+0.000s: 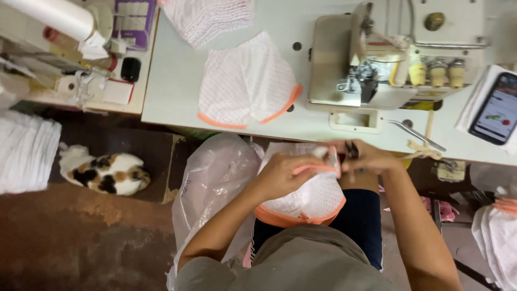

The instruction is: Sewing together pieces of fabric to assemble baby shorts using an overlock machine and trimming excess threads.

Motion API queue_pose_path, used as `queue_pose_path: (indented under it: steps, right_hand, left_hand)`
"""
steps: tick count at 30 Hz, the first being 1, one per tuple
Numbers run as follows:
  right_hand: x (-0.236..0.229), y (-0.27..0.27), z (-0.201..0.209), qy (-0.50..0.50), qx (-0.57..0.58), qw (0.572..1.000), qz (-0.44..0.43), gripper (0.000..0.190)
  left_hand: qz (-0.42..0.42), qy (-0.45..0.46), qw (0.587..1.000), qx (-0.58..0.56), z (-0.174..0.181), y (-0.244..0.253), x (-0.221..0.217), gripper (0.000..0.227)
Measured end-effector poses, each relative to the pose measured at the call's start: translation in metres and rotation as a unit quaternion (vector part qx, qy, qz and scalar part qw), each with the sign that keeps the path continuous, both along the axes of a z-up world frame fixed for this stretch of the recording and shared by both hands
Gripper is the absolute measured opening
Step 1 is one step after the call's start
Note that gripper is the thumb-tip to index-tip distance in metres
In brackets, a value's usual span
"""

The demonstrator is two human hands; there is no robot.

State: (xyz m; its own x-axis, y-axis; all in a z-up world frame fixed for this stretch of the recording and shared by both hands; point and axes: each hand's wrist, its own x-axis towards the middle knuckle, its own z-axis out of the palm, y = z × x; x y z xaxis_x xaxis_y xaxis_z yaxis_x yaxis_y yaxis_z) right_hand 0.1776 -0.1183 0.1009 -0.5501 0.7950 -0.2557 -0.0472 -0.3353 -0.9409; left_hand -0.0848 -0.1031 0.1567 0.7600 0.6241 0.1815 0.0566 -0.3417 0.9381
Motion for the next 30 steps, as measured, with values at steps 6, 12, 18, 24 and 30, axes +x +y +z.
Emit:
queue_pose_path:
  steps: [6, 12, 18, 24, 30]
  right_hand:
    - [-0.039, 0.029, 0.007, -0.167, 0.070, 0.963, -0.198, 0.021]
    - [-0.099, 0.039, 0.068, -0.159, 0.391, 0.809, -0.409, 0.018]
    - [-0.138, 0.097, -0.021, -0.177, 0.459, 0.770, -0.406, 0.038]
    - [-0.131, 0.064, -0.116, -0.286, 0.389, 0.816, -0.318, 0.031]
    - [-0.089, -0.081, -0.128, -0.302, 0.162, 0.924, -0.167, 0.024]
  left_hand:
    - [0.092, 0.212, 0.973, -0.031, 0.030, 0.048, -0.091, 0.027]
    - [0.438, 0.041, 0.825, 0.355, 0.038, 0.073, -0.143, 0.012]
    - [0.450, 0.140, 0.823, 0.317, -0.078, 0.123, -0.164, 0.030]
    - [0.322, 0.344, 0.867, 0.161, -0.159, 0.094, -0.159, 0.049]
    - [0.215, 0.323, 0.921, -0.016, -0.229, -0.013, -0.129, 0.030]
